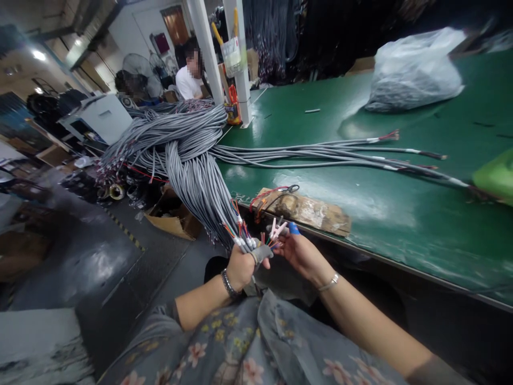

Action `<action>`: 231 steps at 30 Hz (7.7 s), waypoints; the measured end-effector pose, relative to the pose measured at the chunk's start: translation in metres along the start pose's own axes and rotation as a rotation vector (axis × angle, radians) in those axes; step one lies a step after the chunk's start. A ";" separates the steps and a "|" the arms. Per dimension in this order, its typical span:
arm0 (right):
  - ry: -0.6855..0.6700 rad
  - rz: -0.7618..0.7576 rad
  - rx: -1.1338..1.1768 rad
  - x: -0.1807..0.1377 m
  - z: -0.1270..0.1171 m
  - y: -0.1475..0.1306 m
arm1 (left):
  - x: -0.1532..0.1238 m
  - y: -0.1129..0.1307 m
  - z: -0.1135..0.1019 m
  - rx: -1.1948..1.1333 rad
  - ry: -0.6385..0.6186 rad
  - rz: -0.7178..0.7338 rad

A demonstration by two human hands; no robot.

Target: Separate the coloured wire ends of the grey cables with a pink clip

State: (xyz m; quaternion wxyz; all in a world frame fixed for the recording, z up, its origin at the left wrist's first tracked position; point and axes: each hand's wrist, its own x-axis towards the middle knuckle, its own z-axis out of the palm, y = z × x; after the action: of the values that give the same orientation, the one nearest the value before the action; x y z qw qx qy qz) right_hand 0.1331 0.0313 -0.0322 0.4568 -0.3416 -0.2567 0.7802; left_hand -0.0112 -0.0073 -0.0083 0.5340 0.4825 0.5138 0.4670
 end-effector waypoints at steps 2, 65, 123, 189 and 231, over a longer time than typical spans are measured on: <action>-0.011 -0.031 0.002 0.004 0.004 -0.003 | 0.002 0.001 0.002 0.004 -0.006 -0.001; -0.113 0.029 0.195 0.002 0.011 -0.001 | -0.011 0.008 0.000 0.072 0.068 0.070; 0.086 -0.121 0.155 0.014 0.014 0.001 | 0.003 0.000 0.003 0.095 -0.071 -0.005; -0.062 -0.036 0.343 0.017 0.006 0.012 | -0.003 -0.002 0.004 0.091 0.078 0.079; -0.015 -0.040 0.076 0.009 0.004 -0.003 | 0.000 -0.004 0.001 0.024 0.004 -0.010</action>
State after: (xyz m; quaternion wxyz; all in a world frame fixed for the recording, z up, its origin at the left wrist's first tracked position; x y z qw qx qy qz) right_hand 0.1282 0.0400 -0.0304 0.4829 -0.3131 -0.2370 0.7827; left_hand -0.0107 -0.0073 -0.0127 0.5293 0.4853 0.5231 0.4591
